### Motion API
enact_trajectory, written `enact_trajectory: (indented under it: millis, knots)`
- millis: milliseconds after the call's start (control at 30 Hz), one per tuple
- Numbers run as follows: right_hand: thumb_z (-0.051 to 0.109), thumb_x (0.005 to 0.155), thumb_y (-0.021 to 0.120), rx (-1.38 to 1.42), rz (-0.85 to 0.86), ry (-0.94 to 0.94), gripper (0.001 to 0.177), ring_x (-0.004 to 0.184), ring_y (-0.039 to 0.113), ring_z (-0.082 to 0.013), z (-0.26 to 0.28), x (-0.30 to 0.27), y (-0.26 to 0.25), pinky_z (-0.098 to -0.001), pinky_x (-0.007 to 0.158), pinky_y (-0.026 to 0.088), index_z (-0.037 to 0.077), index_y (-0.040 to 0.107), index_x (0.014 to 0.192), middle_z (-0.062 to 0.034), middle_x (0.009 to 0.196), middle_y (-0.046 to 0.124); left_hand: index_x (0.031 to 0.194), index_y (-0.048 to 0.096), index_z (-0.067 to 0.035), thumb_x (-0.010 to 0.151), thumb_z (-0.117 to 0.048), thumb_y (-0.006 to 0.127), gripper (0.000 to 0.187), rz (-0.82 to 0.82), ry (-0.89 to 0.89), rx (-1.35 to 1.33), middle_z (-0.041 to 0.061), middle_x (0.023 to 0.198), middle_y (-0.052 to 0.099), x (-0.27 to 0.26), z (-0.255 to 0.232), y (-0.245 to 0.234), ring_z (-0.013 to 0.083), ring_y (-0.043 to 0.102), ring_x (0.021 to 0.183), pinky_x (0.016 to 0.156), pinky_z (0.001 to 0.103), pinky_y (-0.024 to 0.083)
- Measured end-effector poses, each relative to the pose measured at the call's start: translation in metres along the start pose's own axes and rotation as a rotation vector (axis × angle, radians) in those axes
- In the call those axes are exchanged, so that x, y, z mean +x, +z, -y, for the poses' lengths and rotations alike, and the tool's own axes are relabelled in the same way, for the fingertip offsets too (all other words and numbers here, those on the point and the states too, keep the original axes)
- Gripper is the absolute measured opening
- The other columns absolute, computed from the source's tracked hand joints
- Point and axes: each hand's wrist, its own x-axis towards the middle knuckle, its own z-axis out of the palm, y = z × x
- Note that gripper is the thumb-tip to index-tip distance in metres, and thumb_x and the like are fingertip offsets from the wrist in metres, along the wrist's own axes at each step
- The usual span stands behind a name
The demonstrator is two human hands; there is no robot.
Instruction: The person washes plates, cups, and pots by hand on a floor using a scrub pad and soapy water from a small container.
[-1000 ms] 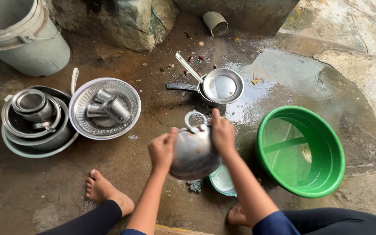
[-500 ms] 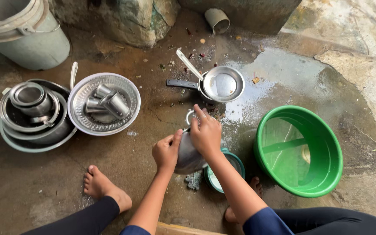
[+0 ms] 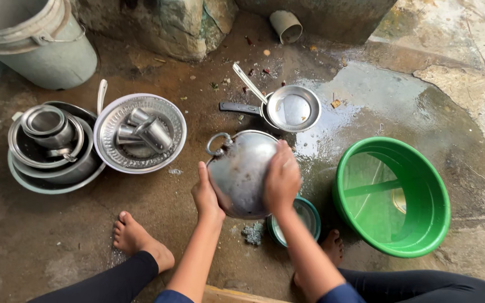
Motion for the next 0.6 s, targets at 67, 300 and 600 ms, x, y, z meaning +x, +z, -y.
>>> enact_trajectory:
  millis: [67,300,600]
  knots:
    - [0.023,0.107,0.049,-0.074,0.071,0.274,0.035,0.122,0.065,-0.0365,-0.003,0.024,0.007,-0.0461,0.106,0.049,0.008,0.071,0.129,-0.0178,0.13,0.07,0.111,0.07,0.003,0.09,-0.061,0.061,0.068,0.01,-0.09,-0.037,0.013,0.113,0.073,-0.005,-0.002,0.005,0.0245,0.071,0.102,0.088,0.041,0.058]
    - [0.022,0.091,0.061,-0.496,0.309,-0.709,0.047,0.119,0.065,-0.0354,0.04,-0.051,-0.011,-0.0485,0.103,0.046,0.003,0.068,0.133,-0.0214,0.134,0.065,0.142,0.055,-0.004,0.097,-0.064,0.044,0.076,0.252,-0.178,-0.294,0.016,0.142,0.06,-0.001,0.02,-0.011,0.0313,0.058,0.128,0.108,0.044,0.048]
    - [0.031,0.103,0.046,0.213,-0.01,0.532,0.04,0.126,0.064,-0.0311,-0.054,-0.009,-0.021,-0.0377,0.108,0.043,0.011,0.068,0.131,-0.0136,0.133,0.069,0.155,0.037,-0.02,0.097,-0.069,0.026,0.076,0.177,-0.314,-0.166,0.013,0.161,0.037,-0.012,0.003,0.002,0.0351,0.036,0.149,0.117,0.058,0.035]
